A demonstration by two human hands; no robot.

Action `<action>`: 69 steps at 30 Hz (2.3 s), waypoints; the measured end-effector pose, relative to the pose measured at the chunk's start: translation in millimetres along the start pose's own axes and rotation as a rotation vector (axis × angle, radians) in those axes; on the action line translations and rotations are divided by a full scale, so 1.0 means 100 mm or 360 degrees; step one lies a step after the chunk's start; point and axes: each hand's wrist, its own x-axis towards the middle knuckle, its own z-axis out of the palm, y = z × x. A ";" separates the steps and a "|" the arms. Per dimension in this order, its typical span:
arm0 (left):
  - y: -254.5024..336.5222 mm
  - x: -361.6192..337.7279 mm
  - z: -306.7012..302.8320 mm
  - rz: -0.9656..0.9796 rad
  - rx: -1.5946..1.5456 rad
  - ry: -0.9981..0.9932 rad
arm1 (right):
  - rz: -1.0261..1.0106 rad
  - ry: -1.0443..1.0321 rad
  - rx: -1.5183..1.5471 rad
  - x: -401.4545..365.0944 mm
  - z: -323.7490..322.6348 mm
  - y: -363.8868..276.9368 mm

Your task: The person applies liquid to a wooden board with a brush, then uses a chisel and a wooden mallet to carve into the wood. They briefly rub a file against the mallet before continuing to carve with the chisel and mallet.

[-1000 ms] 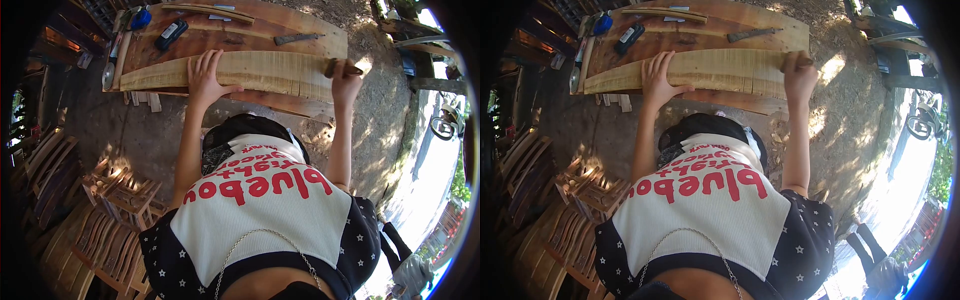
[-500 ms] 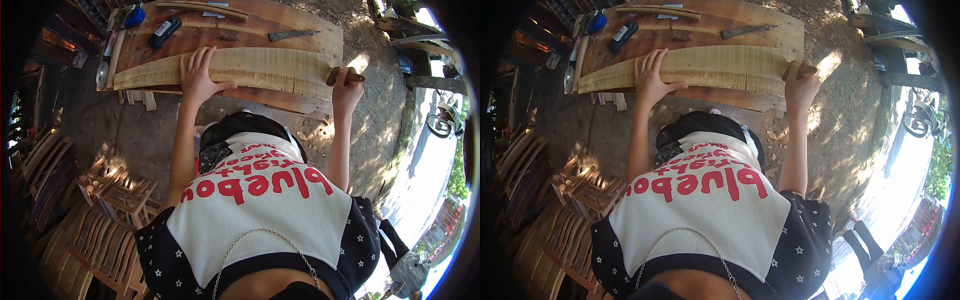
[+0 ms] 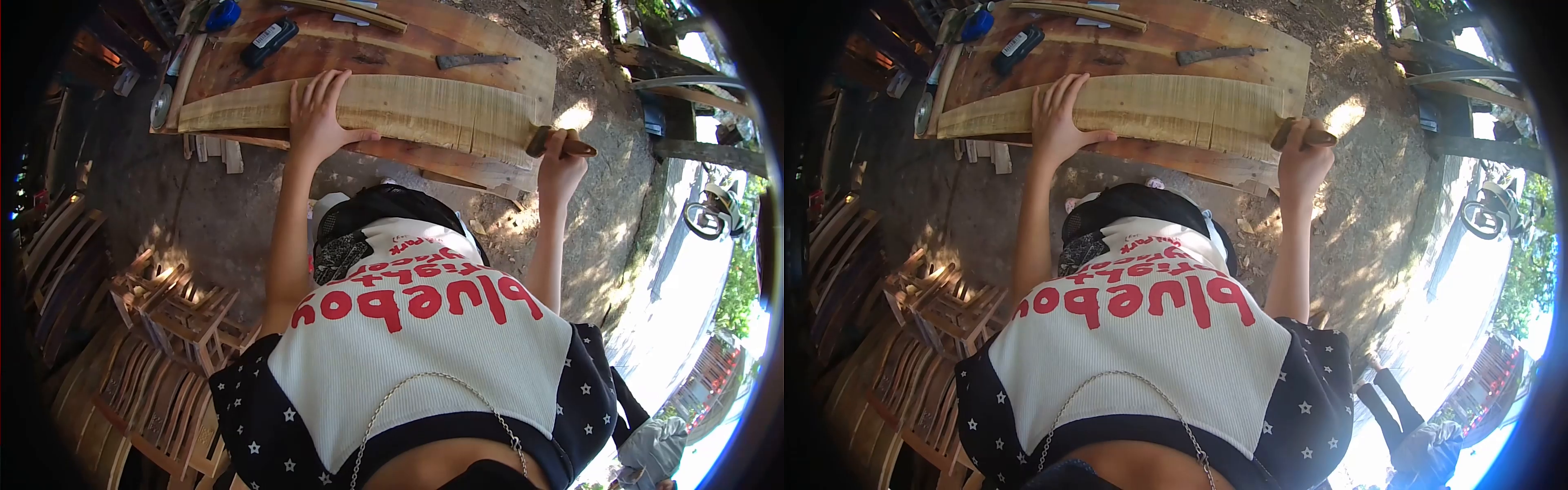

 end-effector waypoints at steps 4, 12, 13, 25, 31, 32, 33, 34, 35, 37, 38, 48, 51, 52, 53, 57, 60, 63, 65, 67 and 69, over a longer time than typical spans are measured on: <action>0.00 0.00 0.00 0.0004 0.0007 -0.0006 | 0.0087 -0.0476 0.0334 -0.29 0.40 -0.57; -0.02 -0.02 0.00 0.0009 -0.0051 0.0018 | 0.0061 -0.0134 0.0331 -0.35 0.19 -0.19; -0.03 -0.02 0.01 0.0004 -0.0099 0.0017 | -0.0019 -0.0003 0.0087 -0.30 0.06 0.18; -0.10 -0.04 -0.05 0.0021 -0.0341 -0.0001 | 0.0342 0.0145 -0.0282 -0.32 -0.04 -0.13; -0.33 -0.07 -0.20 0.0185 -0.0890 0.0072 | 0.0729 0.0238 -0.0069 -0.28 0.14 0.06; -0.39 -0.06 -0.21 0.0247 -0.1009 0.0079 | 0.0785 0.0351 -0.0182 -0.23 0.11 0.17; -0.45 -0.04 -0.40 0.0201 -0.1131 0.0156 | 0.0804 0.0352 -0.0402 -0.18 0.04 0.16; -0.56 -0.04 -0.49 0.0201 -0.1125 0.0171 | 0.0820 0.0353 -0.0618 -0.11 -0.01 0.13; -0.70 -0.06 -0.58 0.0157 -0.1162 0.0202 | 0.0812 0.0356 -0.0607 -0.05 -0.01 0.10; -0.98 -0.14 -0.70 0.0018 -0.1151 0.0339 | 0.0600 0.0353 -0.0696 0.06 -0.01 0.03; -1.12 -0.21 -0.74 -0.0080 -0.1100 0.0442 | 0.0597 0.0356 -0.0693 0.12 0.04 -0.06; -1.93 -1.02 -1.24 -0.0845 -0.1113 0.0829 | 0.0662 -0.0750 0.1338 0.58 1.85 -1.58; -1.96 -1.12 -1.33 -0.0854 -0.1015 0.0856 | 0.0823 -0.1075 0.1555 0.35 1.99 -1.80; -1.98 -1.15 -1.33 -0.0880 -0.1024 0.0877 | 0.0871 -0.1190 0.1472 0.28 2.00 -1.79; -2.01 -1.17 -1.32 -0.0883 -0.1028 0.0876 | 0.1024 -0.1250 0.1374 0.24 1.96 -1.80; -2.14 -1.23 -1.21 -0.0980 -0.0926 0.0819 | 0.1030 -0.1069 0.1089 0.17 1.77 -1.63; -2.29 -1.18 -1.22 -0.0960 -0.0795 0.0756 | 0.1017 -0.0910 0.0978 0.19 1.57 -1.53; -2.49 -0.98 -1.28 -0.0810 -0.0734 0.0788 | 0.0834 -0.0834 0.0495 0.08 1.46 -1.40; -2.71 -0.76 -1.30 -0.0609 -0.0697 0.0883 | 0.0328 -0.0587 -0.0072 -0.06 1.49 -1.12; -2.92 -0.44 -1.35 -0.0505 -0.0609 0.0915 | 0.0399 -0.0582 -0.0031 -0.16 1.42 -1.05; -3.17 -0.03 -1.39 -0.0518 -0.0547 0.0879 | 0.0500 -0.0570 0.0089 -0.26 1.38 -1.04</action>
